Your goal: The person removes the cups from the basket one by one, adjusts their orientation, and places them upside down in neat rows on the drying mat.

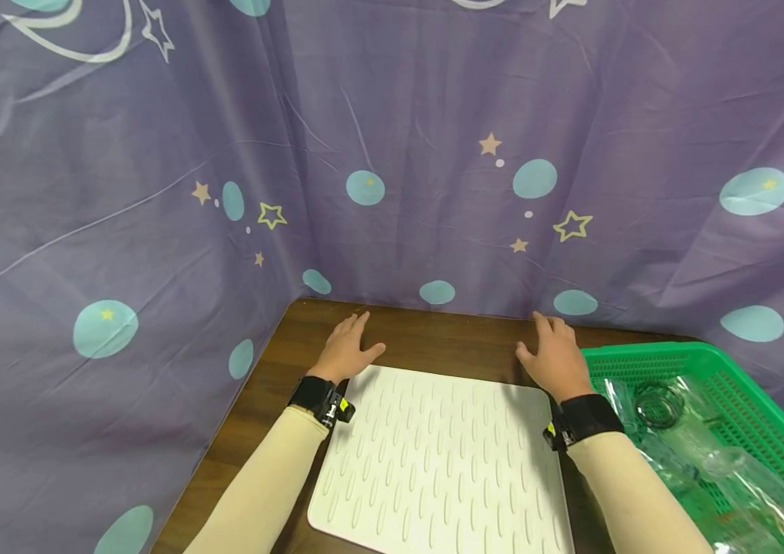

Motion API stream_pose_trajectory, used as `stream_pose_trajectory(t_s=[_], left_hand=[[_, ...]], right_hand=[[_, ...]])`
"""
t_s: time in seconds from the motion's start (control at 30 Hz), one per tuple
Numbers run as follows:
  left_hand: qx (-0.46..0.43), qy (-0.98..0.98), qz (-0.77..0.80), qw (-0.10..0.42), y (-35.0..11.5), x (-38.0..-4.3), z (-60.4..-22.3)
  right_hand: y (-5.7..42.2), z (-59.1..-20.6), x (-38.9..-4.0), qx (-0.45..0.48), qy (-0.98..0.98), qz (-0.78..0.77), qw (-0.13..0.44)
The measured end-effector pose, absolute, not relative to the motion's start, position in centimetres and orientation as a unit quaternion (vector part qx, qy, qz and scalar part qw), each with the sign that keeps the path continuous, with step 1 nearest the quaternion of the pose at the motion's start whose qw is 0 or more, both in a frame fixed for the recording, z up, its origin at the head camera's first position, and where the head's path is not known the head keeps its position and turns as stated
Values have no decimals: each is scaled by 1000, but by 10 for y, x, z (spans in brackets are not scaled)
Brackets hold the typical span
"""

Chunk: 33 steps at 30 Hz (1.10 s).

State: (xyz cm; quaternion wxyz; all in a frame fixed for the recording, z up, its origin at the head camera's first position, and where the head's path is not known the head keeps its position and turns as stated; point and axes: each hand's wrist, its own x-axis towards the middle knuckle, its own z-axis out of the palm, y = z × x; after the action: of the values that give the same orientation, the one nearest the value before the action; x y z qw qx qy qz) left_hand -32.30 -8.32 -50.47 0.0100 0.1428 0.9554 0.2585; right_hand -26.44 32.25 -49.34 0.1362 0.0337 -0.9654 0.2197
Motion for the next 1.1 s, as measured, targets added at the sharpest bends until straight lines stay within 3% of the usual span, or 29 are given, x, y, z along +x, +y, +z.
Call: stream_pose_trajectory(t_s=[0.67, 1.0, 1.1], left_hand=[[125, 952, 276, 41, -86, -318, -514], [129, 949, 283, 43, -89, -320, -524], [130, 949, 286, 41, -90, -319, -525]], right_hand=[[393, -455, -234, -29, -977, 206, 41], [427, -457, -225, -63, -979, 168, -99], [430, -456, -222, -79, -977, 165, -112]])
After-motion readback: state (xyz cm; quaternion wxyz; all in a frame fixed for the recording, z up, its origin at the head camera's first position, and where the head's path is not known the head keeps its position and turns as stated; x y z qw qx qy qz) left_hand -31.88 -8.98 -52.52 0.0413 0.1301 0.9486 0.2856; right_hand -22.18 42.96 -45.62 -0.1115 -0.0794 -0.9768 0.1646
